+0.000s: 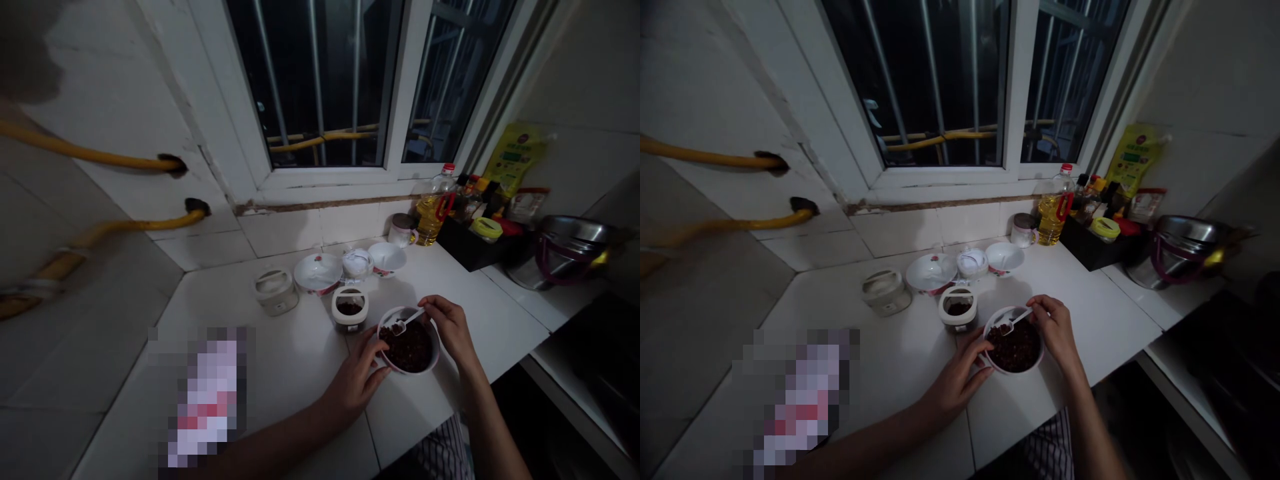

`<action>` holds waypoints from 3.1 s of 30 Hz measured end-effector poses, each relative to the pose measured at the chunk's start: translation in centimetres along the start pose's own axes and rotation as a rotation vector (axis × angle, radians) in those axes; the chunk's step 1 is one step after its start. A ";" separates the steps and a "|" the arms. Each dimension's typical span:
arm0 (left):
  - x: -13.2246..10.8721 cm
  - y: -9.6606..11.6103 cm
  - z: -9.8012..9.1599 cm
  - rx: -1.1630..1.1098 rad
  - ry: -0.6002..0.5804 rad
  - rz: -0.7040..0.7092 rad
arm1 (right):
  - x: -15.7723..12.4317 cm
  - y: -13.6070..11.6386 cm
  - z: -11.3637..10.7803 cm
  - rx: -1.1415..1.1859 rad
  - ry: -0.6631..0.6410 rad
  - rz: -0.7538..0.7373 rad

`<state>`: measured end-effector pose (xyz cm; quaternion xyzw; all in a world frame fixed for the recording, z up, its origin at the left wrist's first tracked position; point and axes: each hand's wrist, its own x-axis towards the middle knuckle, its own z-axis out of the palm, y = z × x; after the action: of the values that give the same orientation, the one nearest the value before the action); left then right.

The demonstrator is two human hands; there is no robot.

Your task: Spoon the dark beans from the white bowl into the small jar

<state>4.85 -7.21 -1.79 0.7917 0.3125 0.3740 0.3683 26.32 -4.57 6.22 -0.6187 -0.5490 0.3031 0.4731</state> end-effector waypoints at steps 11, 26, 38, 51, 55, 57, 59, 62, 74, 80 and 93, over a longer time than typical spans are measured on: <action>0.0 0.0 0.0 -0.002 0.007 0.001 | 0.1 0.2 0.0 0.209 -0.006 0.094; 0.0 -0.1 0.1 0.054 0.006 -0.010 | 0.3 -5.3 5.4 -0.292 -0.017 -0.776; 0.0 -0.3 0.1 -0.003 0.012 0.002 | -0.1 -1.6 -0.5 -0.490 0.014 -0.640; 0.0 0.0 0.0 -0.001 0.009 -0.010 | -0.2 -0.1 0.9 -0.265 -0.067 -0.243; 0.0 -0.1 0.1 0.008 0.013 0.004 | -0.2 0.0 0.0 -0.044 0.012 -0.070; 0.0 -0.1 0.1 0.004 0.016 0.006 | -0.3 -0.1 -0.2 0.049 0.038 -0.016; 0.0 -0.2 0.1 0.001 0.015 0.001 | -0.3 -0.2 -0.2 0.098 0.049 0.006; 0.0 -0.2 0.0 0.000 0.005 -0.010 | -0.3 -0.2 -0.1 0.133 0.032 0.036; -0.1 -0.1 0.0 0.019 0.009 -0.033 | 0.9 -3.4 2.6 0.183 0.033 -0.117; 0.1 0.2 -0.1 0.011 0.004 -0.034 | 0.3 -5.1 5.4 -0.208 0.029 -0.622; 0.0 0.2 -0.1 -0.002 -0.020 -0.034 | 0.3 -2.1 0.6 -0.326 0.063 -0.622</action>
<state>4.83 -7.24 -1.58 0.7897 0.3217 0.3602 0.3784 25.06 -4.21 7.97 -0.4982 -0.7375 0.0337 0.4546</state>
